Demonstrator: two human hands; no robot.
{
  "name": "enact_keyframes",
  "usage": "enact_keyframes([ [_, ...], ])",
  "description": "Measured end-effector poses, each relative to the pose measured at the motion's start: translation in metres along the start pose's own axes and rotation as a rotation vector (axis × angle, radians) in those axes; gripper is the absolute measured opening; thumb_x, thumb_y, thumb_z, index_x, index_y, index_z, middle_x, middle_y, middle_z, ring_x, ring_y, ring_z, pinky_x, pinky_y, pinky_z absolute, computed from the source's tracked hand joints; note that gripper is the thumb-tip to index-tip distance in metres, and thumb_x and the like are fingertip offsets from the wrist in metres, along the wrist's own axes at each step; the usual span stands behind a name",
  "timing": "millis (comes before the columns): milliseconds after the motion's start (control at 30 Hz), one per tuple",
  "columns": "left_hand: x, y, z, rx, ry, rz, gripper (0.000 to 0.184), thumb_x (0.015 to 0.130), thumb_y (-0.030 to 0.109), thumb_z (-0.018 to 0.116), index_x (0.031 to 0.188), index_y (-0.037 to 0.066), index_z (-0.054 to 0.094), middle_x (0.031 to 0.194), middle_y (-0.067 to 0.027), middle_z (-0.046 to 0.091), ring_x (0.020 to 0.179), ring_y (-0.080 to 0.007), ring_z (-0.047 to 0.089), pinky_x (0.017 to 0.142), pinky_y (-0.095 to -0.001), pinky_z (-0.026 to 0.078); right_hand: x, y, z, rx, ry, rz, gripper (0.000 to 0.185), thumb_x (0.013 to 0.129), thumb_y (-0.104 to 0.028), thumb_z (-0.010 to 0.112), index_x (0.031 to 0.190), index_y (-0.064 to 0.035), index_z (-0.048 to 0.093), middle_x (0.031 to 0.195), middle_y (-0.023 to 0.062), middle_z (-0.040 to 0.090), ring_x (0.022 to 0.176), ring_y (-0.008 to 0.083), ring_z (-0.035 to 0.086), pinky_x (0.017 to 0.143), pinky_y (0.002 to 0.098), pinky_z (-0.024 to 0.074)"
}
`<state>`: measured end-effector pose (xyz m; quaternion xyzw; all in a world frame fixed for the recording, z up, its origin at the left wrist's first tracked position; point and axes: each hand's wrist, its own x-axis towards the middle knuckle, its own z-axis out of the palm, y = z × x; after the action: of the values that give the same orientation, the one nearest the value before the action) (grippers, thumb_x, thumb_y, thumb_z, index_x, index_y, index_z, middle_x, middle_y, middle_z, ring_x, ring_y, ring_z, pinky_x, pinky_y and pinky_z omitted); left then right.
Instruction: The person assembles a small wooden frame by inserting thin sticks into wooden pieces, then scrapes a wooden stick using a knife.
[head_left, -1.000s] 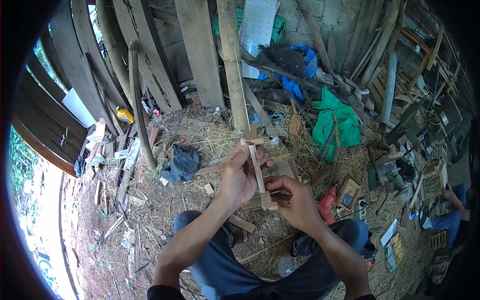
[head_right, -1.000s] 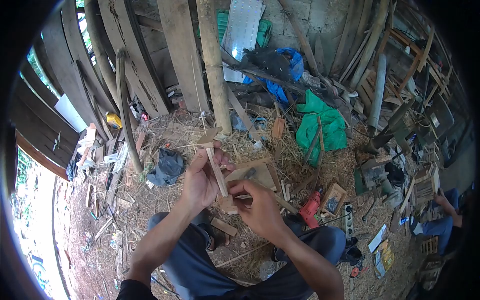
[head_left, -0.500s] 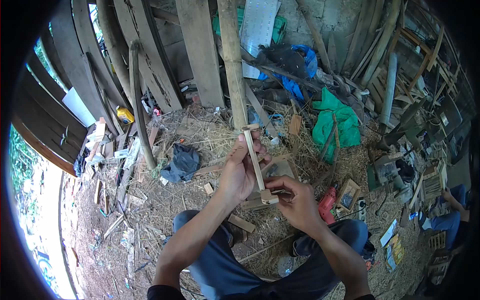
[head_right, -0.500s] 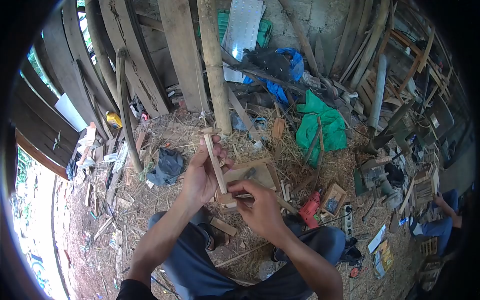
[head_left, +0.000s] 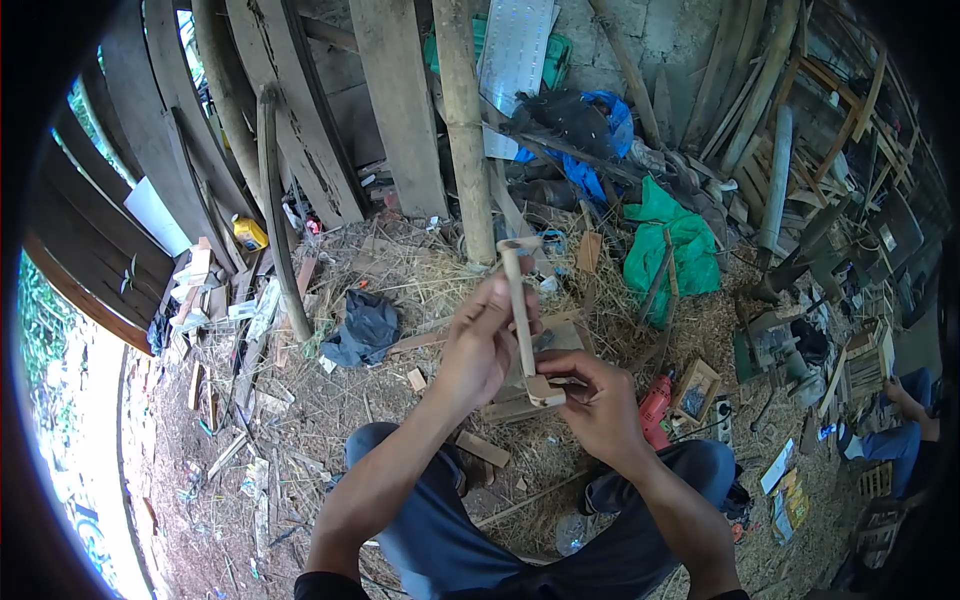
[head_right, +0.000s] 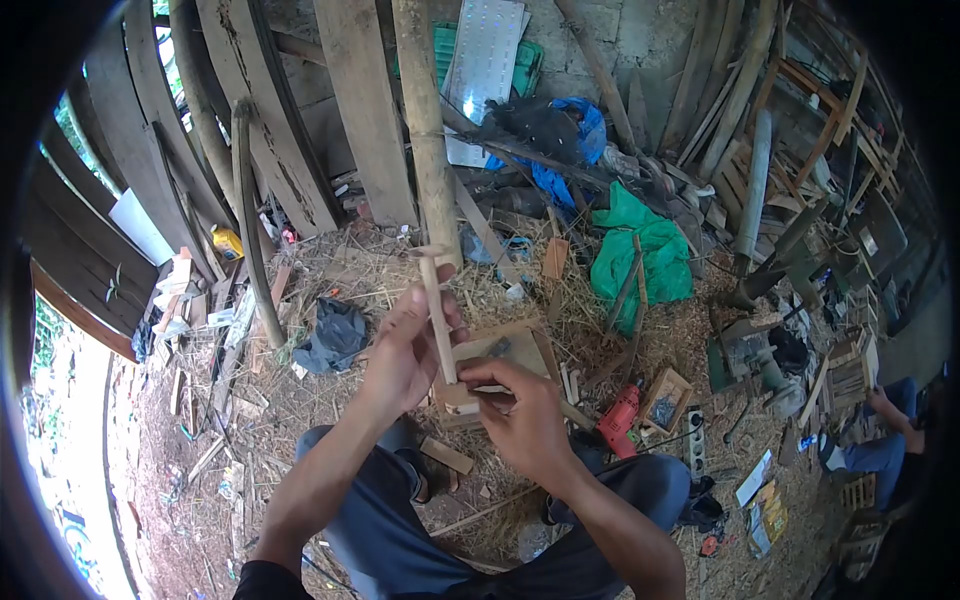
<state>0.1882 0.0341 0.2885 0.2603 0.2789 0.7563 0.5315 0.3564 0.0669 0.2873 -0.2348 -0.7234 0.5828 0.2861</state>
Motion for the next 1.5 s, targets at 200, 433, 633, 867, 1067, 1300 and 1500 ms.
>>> enact_keyframes([
  [200,-0.008,0.007,0.003,0.535,-0.17,0.064,0.044,0.097,0.019,0.05,0.137,0.002,0.041,0.106,-0.0081,0.062,0.092,-0.0112,0.057,0.084,-0.027,0.046,0.004,-0.005,-0.004,-0.035,0.139,-0.139,0.03,0.079,0.02,0.049,0.102,0.0039,0.059,0.11,0.0117,0.062,0.1,0.0201,0.063,0.086,0.0288,0.0545],
  [433,-0.009,0.007,0.002,0.549,-0.208,0.068,0.043,0.096,0.009,0.051,0.137,0.001,0.042,0.112,-0.0115,0.063,0.104,-0.0143,0.058,0.091,-0.0304,0.045,0.003,-0.005,-0.007,-0.001,0.144,-0.12,0.028,0.08,0.019,0.05,0.102,0.0046,0.058,0.109,0.0114,0.062,0.099,0.0187,0.063,0.086,0.0287,0.0541],
  [633,-0.009,0.007,0.003,0.551,-0.2,0.07,0.044,0.096,0.012,0.052,0.137,0.001,0.042,0.112,-0.0112,0.063,0.104,-0.0146,0.057,0.092,-0.0311,0.044,0.002,-0.003,-0.007,-0.007,0.159,-0.068,0.026,0.08,0.016,0.052,0.103,0.0039,0.057,0.106,0.0105,0.063,0.099,0.0189,0.064,0.085,0.0291,0.0542],
  [867,-0.007,0.008,0.003,0.566,-0.194,0.066,0.043,0.096,0.014,0.052,0.136,0.001,0.042,0.111,-0.0109,0.063,0.104,-0.0146,0.057,0.092,-0.0312,0.044,0.004,-0.003,-0.007,0.021,0.163,-0.064,0.023,0.081,0.013,0.056,0.102,0.004,0.058,0.103,0.0099,0.064,0.097,0.0185,0.065,0.083,0.029,0.0539],
  [1067,-0.007,0.006,0.001,0.588,-0.179,0.08,0.043,0.096,0.015,0.052,0.136,0.001,0.043,0.111,-0.0105,0.064,0.103,-0.0146,0.058,0.092,-0.0315,0.045,0.003,-0.003,-0.006,0.004,0.169,-0.062,0.02,0.082,0.008,0.06,0.101,0.0038,0.059,0.102,0.0094,0.065,0.095,0.0176,0.065,0.083,0.0287,0.0536],
  [1300,-0.007,0.005,0.001,0.565,-0.188,0.093,0.042,0.096,0.014,0.053,0.135,0.001,0.044,0.11,-0.0109,0.064,0.101,-0.0141,0.059,0.089,-0.0308,0.046,0.003,-0.006,-0.007,-0.017,0.169,-0.049,0.02,0.082,0.008,0.06,0.102,0.0035,0.059,0.103,0.0099,0.064,0.096,0.0179,0.065,0.082,0.0287,0.0536],
  [1500,-0.004,0.003,-0.002,0.513,-0.15,0.11,0.04,0.093,0.008,0.057,0.13,0.0,0.047,0.108,-0.0104,0.064,0.097,-0.0139,0.061,0.084,-0.0288,0.049,0.006,-0.007,-0.012,0.005,0.254,-0.052,0.037,0.082,0.016,0.048,0.116,0.0006,0.052,0.11,0.0109,0.061,0.098,0.0192,0.064,0.081,0.0292,0.0532],
])
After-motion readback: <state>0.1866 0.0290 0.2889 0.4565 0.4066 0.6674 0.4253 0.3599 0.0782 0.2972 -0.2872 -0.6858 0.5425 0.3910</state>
